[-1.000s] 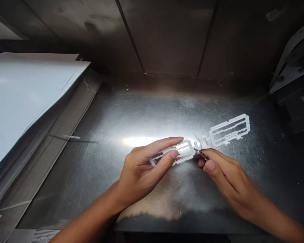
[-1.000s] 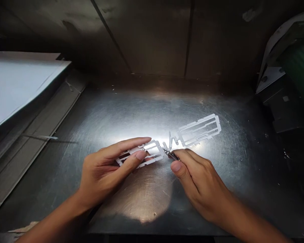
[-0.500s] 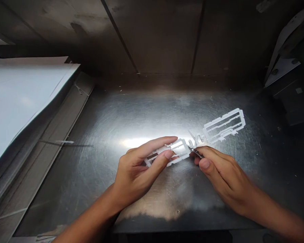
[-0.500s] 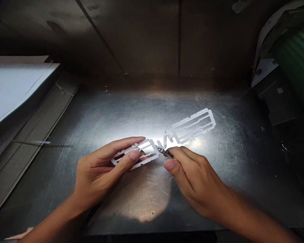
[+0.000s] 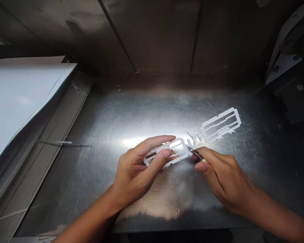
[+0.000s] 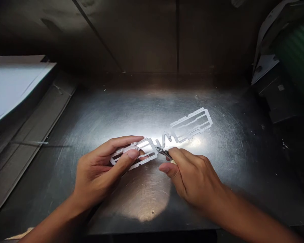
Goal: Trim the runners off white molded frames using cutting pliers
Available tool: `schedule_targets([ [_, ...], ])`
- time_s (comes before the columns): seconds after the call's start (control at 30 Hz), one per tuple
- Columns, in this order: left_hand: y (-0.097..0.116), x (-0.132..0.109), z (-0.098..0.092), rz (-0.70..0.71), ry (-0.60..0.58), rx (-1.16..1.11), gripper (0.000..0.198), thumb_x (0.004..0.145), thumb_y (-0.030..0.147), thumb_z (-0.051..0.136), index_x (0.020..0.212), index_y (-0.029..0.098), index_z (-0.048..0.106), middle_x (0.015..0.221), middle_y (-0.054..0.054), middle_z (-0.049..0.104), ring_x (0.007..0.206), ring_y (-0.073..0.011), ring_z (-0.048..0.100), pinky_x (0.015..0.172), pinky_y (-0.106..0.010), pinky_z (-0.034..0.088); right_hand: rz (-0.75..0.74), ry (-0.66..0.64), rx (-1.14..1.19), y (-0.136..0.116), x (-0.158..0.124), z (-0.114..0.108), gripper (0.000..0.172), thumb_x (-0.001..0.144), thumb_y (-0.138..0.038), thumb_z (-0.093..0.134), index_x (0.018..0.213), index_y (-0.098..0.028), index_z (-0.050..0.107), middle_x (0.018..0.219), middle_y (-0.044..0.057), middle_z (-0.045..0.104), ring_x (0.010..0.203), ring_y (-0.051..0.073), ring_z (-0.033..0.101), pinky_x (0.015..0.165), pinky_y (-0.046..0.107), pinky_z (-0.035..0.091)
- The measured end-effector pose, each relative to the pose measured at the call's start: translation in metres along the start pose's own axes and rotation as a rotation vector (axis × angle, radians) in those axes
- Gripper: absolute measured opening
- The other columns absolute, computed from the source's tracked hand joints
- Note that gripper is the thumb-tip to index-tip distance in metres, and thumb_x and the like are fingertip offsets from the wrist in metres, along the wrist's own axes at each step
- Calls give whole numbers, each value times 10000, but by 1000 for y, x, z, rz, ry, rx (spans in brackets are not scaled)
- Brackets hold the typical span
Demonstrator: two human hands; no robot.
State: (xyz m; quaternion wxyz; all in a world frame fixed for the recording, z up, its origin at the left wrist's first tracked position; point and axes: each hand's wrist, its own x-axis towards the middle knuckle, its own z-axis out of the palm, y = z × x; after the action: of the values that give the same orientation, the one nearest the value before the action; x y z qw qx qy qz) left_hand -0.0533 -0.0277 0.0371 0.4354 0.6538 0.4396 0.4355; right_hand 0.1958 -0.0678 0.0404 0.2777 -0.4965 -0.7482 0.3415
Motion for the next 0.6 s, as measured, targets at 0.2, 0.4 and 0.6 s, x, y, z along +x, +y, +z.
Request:
schedule_targets([
  [0.2,4,1,2,-68,-14,-45,189,1069,234,797,1236,313,841,1103,47,842,868,-92,830,777,-64,631,3,6,-28,1,-4,2,504,1256,-562,335,988,-202,565,804,-34,582,625,124,526,603,317,357],
  [0.4,1,3,3,-81,-11,-84,171,1072,280,807,1241,291,837,1069,22,838,911,-107,822,807,-89,634,67,-27,92,5,4,-3,532,1247,-576,367,909,-203,538,774,-32,546,642,126,482,617,317,345],
  [0.6,0,6,0,-94,13,-82,167,1065,298,817,1230,283,841,1075,-3,830,917,-125,800,784,-127,629,44,38,71,13,11,-6,420,1210,-579,517,1169,-200,694,949,-8,692,814,150,643,739,303,473],
])
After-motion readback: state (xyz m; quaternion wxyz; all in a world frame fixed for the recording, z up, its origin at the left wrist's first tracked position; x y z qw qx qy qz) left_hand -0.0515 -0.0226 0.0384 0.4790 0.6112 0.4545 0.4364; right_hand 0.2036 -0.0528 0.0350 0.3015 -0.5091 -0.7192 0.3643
